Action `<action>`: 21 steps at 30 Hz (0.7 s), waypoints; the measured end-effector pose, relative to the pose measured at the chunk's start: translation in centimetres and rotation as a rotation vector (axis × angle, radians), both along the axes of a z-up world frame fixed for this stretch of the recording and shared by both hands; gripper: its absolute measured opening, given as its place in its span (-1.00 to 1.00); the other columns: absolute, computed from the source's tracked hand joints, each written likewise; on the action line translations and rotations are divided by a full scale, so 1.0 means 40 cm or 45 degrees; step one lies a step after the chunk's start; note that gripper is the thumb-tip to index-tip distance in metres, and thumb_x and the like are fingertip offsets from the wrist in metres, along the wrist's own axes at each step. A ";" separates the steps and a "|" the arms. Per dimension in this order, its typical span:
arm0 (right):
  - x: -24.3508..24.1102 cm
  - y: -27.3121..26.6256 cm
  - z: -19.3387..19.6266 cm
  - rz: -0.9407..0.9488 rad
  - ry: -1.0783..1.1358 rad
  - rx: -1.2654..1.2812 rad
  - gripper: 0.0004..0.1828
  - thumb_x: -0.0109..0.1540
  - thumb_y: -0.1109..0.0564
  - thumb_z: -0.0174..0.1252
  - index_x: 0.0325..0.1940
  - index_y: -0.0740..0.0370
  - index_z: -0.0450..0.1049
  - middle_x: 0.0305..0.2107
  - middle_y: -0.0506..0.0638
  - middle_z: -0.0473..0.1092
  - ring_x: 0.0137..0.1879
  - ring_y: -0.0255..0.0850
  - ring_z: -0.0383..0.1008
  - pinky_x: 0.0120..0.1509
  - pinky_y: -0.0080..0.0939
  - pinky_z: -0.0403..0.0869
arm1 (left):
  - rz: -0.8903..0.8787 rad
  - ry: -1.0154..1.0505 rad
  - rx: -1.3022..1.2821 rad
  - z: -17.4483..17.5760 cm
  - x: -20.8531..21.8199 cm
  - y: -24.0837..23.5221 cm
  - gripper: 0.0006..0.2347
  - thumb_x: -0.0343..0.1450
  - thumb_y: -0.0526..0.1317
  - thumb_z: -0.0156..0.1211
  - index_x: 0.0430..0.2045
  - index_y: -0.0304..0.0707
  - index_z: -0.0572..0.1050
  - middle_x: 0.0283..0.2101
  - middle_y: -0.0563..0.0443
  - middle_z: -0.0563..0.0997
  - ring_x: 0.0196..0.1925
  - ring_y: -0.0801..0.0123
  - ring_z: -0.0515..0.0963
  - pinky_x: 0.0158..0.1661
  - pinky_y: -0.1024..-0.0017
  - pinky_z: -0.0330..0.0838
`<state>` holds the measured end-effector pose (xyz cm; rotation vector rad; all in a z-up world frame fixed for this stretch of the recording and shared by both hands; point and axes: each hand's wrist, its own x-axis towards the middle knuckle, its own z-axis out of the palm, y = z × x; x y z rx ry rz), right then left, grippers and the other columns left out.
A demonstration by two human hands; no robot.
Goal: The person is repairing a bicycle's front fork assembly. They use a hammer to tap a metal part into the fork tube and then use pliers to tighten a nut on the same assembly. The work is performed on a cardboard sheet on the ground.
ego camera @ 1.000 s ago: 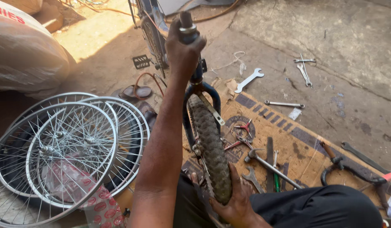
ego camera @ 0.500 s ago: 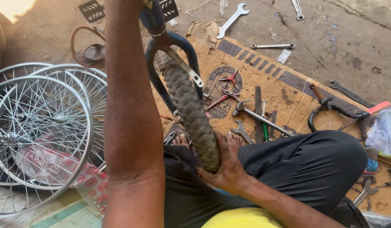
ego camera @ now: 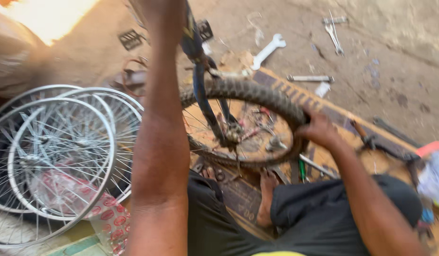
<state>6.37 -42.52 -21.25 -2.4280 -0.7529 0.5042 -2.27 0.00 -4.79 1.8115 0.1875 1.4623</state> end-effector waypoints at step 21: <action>-0.307 -0.086 0.161 -0.026 0.197 -0.234 -0.07 -0.07 -0.08 0.43 0.34 0.14 0.28 -0.07 0.22 0.55 0.05 0.05 0.60 0.19 0.02 0.57 | -0.028 0.194 -0.039 0.001 -0.020 -0.096 -0.45 0.32 -0.33 0.46 0.18 -0.18 0.31 -0.07 -0.09 0.60 -0.17 0.27 0.75 -0.16 0.36 0.67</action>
